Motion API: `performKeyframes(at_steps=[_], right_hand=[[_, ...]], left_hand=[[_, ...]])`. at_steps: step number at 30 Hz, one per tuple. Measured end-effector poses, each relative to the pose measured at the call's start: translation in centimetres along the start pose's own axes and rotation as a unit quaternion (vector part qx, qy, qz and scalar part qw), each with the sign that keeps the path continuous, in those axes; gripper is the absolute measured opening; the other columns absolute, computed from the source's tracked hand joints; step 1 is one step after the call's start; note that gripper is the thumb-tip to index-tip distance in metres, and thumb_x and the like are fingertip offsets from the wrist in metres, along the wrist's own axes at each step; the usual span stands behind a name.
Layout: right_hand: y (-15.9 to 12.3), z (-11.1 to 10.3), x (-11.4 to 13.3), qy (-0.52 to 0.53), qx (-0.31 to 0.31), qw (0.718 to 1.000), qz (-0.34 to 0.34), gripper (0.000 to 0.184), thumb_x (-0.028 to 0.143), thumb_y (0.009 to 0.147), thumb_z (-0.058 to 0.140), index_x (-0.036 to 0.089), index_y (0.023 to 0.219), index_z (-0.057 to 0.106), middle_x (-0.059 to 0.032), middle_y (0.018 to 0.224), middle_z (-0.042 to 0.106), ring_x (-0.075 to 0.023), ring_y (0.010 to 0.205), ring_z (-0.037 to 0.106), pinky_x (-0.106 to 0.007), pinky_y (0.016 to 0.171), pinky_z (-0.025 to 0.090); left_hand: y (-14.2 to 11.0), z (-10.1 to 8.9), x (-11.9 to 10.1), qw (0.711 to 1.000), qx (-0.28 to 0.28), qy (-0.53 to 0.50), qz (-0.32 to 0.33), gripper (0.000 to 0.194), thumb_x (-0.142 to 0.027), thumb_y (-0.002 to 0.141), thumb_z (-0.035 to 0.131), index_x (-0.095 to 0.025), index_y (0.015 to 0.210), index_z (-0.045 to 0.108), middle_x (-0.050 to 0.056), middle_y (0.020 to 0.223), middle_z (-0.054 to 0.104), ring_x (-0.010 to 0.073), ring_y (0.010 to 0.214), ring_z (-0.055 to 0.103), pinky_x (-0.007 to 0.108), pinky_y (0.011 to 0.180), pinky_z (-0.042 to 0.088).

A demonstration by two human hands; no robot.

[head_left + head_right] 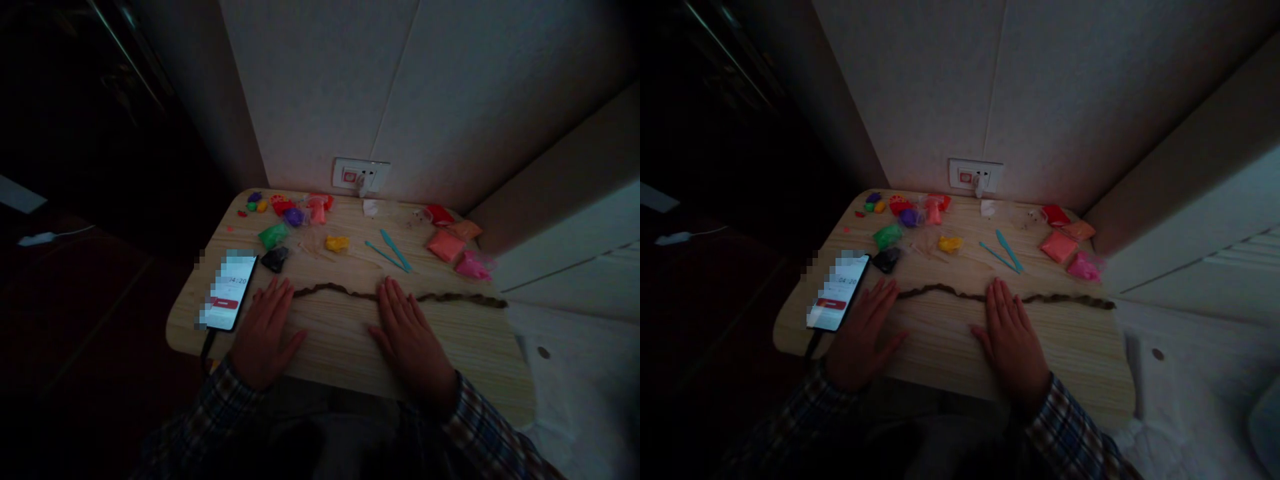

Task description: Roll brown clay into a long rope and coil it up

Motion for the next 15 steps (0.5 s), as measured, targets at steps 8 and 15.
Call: performKeyframes(at_steps=[8, 15], right_hand=[[2.1, -0.3, -0.7, 0.029, -0.020, 0.999, 0.004, 0.063, 0.036, 0.094, 0.026, 0.007, 0.145, 0.004, -0.0213, 0.147, 0.026, -0.0278, 0.138, 0.017, -0.053, 0.107, 0.025], [2.0, -3.0, -1.0, 0.068, -0.070, 0.995, 0.008, 0.061, 0.034, 0.093, 0.026, 0.010, 0.145, 0.005, -0.0196, 0.149, 0.021, -0.0283, 0.139, 0.014, -0.056, 0.107, 0.018]], left_hand=[[0.8, 1.5, -1.2, 0.996, 0.040, 0.057, -0.049, 0.073, -0.051, 0.087, 0.035, 0.002, 0.137, 0.025, 0.026, 0.145, 0.026, 0.0340, 0.138, 0.015, 0.055, 0.108, 0.022], [1.8, 3.1, -1.5, 0.991, 0.064, 0.056, -0.102, 0.082, -0.055, 0.083, 0.040, 0.006, 0.136, 0.025, 0.028, 0.145, 0.022, 0.0359, 0.137, 0.014, 0.054, 0.109, 0.022]])
Point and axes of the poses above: each hand's wrist, its own y-axis towards the middle knuckle, its own z-axis out of the palm, x = y × z, the point moved 6 cm from there along y, towards the middle knuckle
